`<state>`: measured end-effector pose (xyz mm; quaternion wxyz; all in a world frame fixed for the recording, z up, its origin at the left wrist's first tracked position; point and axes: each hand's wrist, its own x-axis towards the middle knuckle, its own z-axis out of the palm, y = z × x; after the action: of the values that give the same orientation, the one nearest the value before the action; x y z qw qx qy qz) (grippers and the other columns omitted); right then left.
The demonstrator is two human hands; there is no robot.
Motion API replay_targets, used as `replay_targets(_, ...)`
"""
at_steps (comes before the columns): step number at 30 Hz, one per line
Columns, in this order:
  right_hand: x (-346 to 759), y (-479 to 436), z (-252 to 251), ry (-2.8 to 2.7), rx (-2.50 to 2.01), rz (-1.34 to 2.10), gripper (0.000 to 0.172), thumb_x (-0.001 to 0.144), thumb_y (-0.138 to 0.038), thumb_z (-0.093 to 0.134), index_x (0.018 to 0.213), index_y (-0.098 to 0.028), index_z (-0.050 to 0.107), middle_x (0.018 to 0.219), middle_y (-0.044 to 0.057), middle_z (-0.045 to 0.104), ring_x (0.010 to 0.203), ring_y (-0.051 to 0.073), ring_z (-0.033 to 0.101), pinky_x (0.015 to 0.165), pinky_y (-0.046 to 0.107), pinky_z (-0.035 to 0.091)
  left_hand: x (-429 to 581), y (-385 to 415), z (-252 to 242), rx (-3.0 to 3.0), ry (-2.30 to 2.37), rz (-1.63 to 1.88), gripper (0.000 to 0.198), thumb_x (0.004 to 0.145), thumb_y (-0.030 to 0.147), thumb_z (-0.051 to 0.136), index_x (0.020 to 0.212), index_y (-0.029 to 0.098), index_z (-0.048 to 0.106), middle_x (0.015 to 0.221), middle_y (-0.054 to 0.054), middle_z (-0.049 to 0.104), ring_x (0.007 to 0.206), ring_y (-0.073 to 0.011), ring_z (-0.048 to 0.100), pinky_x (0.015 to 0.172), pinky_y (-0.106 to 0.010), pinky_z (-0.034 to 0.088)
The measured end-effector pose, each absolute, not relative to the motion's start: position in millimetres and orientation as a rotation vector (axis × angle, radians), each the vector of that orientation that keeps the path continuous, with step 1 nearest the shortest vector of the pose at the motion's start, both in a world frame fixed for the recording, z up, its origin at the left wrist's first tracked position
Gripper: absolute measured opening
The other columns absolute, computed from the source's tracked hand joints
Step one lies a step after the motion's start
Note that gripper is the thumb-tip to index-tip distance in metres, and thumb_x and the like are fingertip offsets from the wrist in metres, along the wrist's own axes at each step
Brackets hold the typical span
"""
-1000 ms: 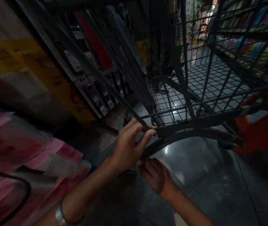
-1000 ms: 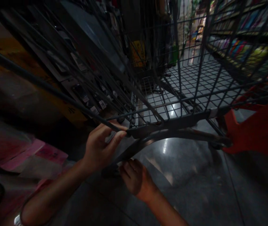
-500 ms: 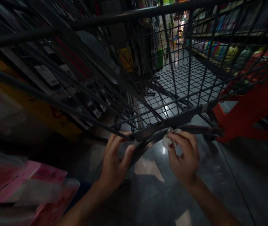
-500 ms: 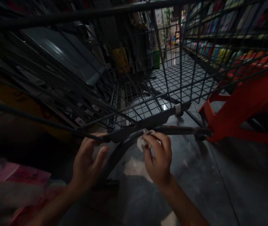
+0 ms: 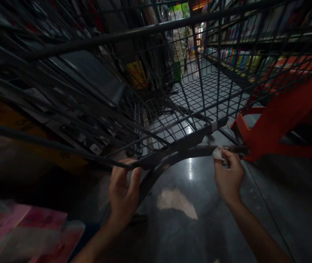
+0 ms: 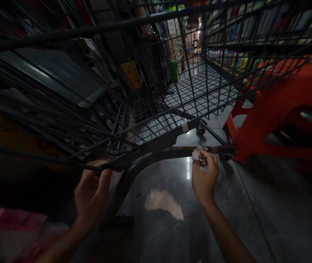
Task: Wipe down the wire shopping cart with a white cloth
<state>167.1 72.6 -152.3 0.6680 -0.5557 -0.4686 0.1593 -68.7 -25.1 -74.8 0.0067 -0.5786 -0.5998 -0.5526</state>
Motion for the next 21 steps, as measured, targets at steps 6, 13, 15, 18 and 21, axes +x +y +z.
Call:
replay_targets(6, 191.0, 88.8, -181.2, -0.555, -1.284, 0.842, 0.033, 0.053, -0.037, 0.075, 0.075, -0.016, 0.064, 0.07, 0.002, 0.063, 0.068, 0.018, 0.06, 0.064, 0.033, 0.05, -67.8, -23.3, -76.4, -1.722, -1.881, -1.66, 0.009, 0.087, 0.033, 0.059, 0.088, 0.026, 0.064, 0.094, 0.0, 0.059, 0.091, -0.0165, 0.059, 0.08, -0.03, 0.05)
replay_targets(13, 167.8, 65.2, -143.6, -0.904, -1.027, 0.545, 0.031, 0.07, -0.022, 0.067, 0.101, -0.019, 0.061, 0.1, 0.007, 0.068, 0.092, 0.019, 0.065, 0.082, 0.036, 0.053, -62.2, -17.8, -76.0, -1.619, -1.872, -1.741, 0.014, 0.083, 0.036, 0.062, 0.085, 0.023, 0.061, 0.092, -0.001, 0.059, 0.084, -0.0155, 0.061, 0.072, -0.028, 0.052)
replay_targets(15, 160.7, 61.5, -137.2, -1.179, -0.953, 0.378, 0.026, 0.076, -0.012, 0.057, 0.1, -0.021, 0.062, 0.1, 0.006, 0.066, 0.094, 0.018, 0.064, 0.082, 0.035, 0.053, -62.9, -16.1, -75.9, -1.61, -1.866, -1.733, 0.012, 0.082, 0.035, 0.063, 0.086, 0.024, 0.061, 0.094, 0.0, 0.061, 0.086, -0.0157, 0.062, 0.074, -0.028, 0.052)
replay_targets(18, 159.4, 63.8, -141.5, -1.419, -0.913, 0.2, 0.029, 0.076, -0.003, 0.049, 0.091, -0.022, 0.065, 0.094, 0.005, 0.064, 0.093, 0.019, 0.062, 0.082, 0.036, 0.053, -67.0, -15.3, -76.7, -1.642, -1.836, -1.691, 0.013, 0.08, 0.035, 0.064, 0.089, 0.026, 0.063, 0.096, 0.001, 0.064, 0.089, -0.0183, 0.063, 0.08, -0.032, 0.053)
replay_targets(21, 167.6, 73.6, -155.8, -1.37, -1.016, 0.098, 0.027, 0.073, -0.003, 0.05, 0.086, -0.022, 0.065, 0.09, 0.005, 0.064, 0.09, 0.02, 0.06, 0.081, 0.039, 0.051, -69.7, -18.5, -76.2, -1.665, -1.88, -1.516, 0.015, 0.08, 0.04, 0.062, 0.092, 0.031, 0.066, 0.099, 0.0, 0.066, 0.093, -0.0253, 0.064, 0.087, -0.044, 0.051)
